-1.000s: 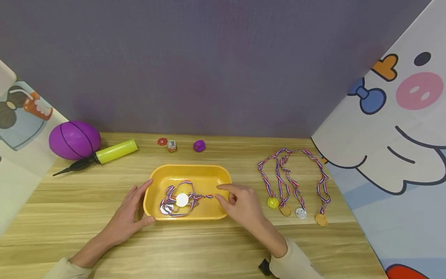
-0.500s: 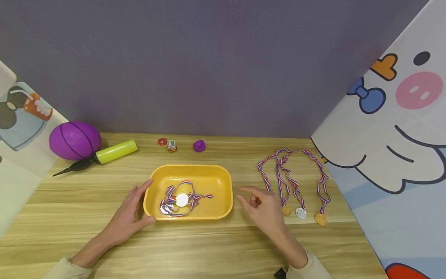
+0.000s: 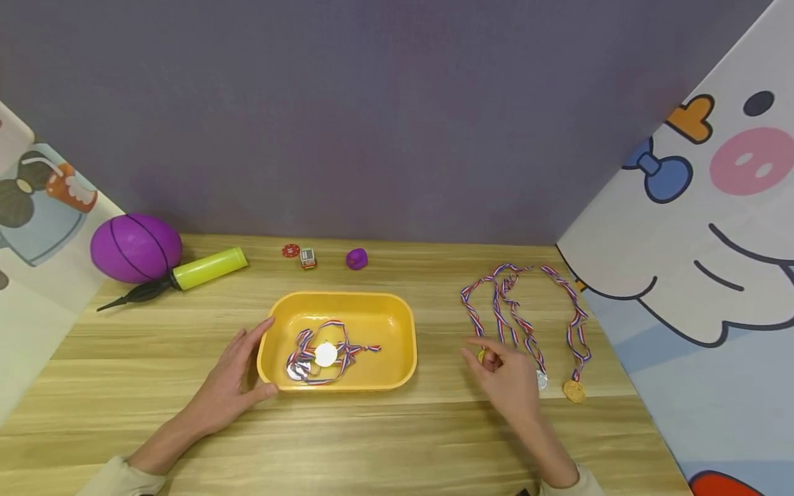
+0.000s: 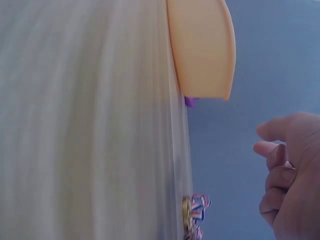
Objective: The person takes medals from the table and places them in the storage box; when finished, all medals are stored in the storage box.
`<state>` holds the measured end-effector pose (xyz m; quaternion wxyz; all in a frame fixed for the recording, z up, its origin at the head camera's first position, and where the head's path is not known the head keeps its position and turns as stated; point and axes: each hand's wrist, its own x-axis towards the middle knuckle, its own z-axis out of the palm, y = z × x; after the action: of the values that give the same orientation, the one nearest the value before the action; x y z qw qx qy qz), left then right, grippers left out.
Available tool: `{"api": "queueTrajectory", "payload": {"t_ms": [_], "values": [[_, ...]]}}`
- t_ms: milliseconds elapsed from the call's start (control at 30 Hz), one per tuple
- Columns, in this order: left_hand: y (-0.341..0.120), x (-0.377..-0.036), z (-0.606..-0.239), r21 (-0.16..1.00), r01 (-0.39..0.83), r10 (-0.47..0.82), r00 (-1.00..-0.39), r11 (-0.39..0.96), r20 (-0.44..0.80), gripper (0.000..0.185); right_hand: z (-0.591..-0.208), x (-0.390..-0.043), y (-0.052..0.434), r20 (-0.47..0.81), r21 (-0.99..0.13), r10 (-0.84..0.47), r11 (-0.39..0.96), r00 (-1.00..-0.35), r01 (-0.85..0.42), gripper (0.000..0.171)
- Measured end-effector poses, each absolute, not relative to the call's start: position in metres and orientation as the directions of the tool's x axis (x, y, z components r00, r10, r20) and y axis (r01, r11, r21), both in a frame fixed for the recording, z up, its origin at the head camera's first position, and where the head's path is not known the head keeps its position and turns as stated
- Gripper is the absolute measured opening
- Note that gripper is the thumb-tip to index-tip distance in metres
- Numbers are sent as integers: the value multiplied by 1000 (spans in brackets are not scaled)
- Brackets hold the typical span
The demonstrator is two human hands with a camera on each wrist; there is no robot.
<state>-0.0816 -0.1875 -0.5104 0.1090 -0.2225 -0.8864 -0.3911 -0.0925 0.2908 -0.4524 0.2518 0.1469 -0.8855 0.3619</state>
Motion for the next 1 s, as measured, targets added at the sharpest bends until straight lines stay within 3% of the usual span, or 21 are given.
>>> {"api": "queueTrajectory", "payload": {"t_ms": [367,533,767,1000], "values": [[-187,-82,-509,646,486,313,-874,589,372,110,-461,-90,319,538,-535,-6,771,-843,-346,23],[-187,-82,-510,645,489,312,-872,587,378,110,-464,-88,331,534,-481,-37,809,-845,-339,24],[-187,-83,-510,646,489,317,-872,586,373,110,-469,-86,346,438,-460,-20,854,-899,-244,27],[-187,-82,-509,647,485,314,-874,588,371,110,-475,-87,349,384,-340,-111,906,-917,-252,39]]}}
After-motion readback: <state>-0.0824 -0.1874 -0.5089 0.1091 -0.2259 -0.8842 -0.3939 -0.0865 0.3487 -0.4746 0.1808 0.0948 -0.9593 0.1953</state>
